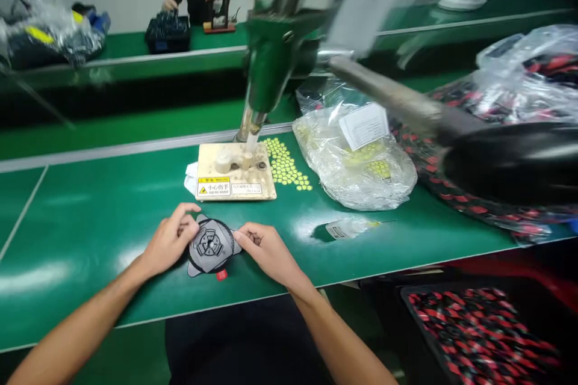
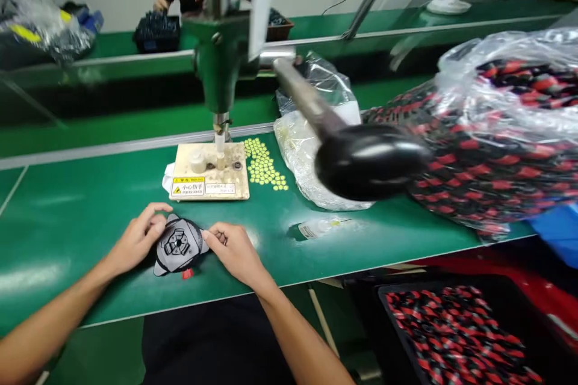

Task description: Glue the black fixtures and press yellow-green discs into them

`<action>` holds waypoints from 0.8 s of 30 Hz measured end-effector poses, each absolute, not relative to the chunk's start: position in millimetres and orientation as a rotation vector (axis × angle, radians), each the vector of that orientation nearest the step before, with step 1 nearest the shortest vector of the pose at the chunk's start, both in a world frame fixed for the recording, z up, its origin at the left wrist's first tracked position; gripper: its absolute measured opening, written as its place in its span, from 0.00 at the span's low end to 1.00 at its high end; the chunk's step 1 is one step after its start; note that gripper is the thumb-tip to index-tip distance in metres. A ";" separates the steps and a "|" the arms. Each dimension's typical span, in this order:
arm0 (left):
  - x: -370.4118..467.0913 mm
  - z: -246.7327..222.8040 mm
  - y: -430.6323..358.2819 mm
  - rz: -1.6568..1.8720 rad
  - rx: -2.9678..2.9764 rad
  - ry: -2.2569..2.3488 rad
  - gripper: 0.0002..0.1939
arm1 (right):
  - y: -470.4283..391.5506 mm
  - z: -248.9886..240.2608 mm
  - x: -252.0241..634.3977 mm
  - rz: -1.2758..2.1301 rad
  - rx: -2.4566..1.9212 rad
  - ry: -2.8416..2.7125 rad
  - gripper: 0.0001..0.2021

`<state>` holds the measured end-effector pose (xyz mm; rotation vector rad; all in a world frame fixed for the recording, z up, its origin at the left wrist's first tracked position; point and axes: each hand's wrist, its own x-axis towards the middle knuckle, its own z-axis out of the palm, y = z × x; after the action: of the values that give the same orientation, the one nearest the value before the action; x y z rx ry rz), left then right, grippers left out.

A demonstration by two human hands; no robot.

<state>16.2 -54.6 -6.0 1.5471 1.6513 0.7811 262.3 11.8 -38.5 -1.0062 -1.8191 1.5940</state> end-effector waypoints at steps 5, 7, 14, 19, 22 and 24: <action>37.2 1.6 -78.5 0.799 1.402 1.520 0.34 | -2.9 -43.3 294.5 1.472 -0.940 -1.698 0.11; 35.6 7.9 -76.5 0.871 1.398 1.561 0.26 | -9.2 -48.1 314.9 1.386 -0.951 -1.632 0.10; 18.4 45.2 28.8 1.215 1.595 1.723 0.24 | -15.1 -53.8 330.8 1.164 -0.952 -1.696 0.13; 30.0 43.4 94.9 1.158 1.491 1.547 0.28 | -18.3 -52.3 322.2 1.009 -0.952 -1.805 0.13; 32.7 41.7 101.0 1.079 1.480 1.554 0.31 | -22.2 -53.8 320.7 0.949 -0.962 -1.827 0.13; 30.2 39.1 98.1 1.074 1.541 1.565 0.31 | -23.7 -52.8 318.8 0.923 -0.967 -1.823 0.13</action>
<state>30.2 98.1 39.1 1.5405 1.5648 1.0738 318.8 -23.7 -52.8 -0.9668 -1.8229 0.9233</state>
